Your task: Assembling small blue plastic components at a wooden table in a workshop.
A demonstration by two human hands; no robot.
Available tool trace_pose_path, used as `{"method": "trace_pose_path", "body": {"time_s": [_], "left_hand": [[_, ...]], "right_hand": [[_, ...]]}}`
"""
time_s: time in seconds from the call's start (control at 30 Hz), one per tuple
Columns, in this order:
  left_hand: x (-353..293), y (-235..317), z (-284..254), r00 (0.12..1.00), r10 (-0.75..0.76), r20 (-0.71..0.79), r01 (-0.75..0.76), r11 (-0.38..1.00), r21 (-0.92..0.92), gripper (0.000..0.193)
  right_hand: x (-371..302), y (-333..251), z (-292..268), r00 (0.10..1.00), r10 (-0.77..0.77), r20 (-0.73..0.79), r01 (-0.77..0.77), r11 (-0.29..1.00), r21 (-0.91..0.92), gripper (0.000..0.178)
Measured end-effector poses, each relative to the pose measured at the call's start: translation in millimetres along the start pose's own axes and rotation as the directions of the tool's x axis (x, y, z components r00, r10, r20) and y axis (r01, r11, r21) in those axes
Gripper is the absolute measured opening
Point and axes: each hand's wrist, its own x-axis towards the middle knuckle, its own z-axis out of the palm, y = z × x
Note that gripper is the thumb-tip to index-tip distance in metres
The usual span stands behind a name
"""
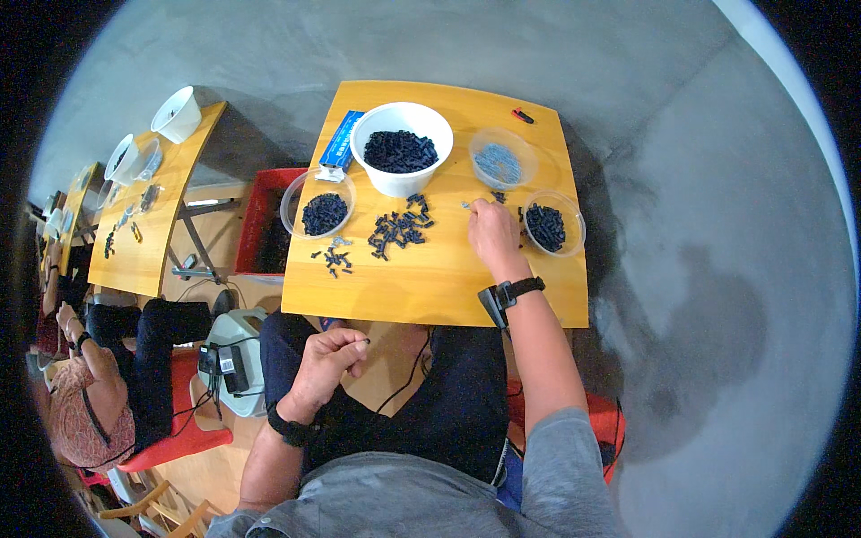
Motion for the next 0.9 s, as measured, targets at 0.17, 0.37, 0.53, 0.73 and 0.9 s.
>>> {"method": "trace_pose_path", "body": {"time_s": [0.17,0.37,0.53,0.73,0.9], "left_hand": [[-2.2,4.1,-1.8,0.998,-0.056,0.034,0.055,0.998,0.037,0.008],[2.1,-1.1,-5.3,0.996,-0.060,0.060,0.060,0.998,0.014,0.008],[8.1,-2.9,-3.6,0.994,-0.099,0.047,0.098,0.995,0.024,0.008],[5.4,-3.2,-5.7,0.992,-0.112,0.057,0.110,0.993,0.035,0.008],[6.5,-5.6,5.0,0.988,-0.121,0.101,0.118,0.993,0.031,0.007]], "right_hand": [[14.0,-8.0,2.6,0.987,0.132,0.096,-0.123,0.987,-0.100,0.012],[16.1,0.7,14.0,0.995,0.065,0.078,-0.057,0.993,-0.102,0.012],[20.1,12.3,20.5,0.991,0.081,0.105,-0.062,0.983,-0.171,0.012],[-2.9,-24.2,26.6,0.999,0.018,0.044,-0.006,0.964,-0.264,0.011],[-33.1,-42.9,28.8,0.994,0.048,0.100,-0.027,0.978,-0.206,0.009]]}}
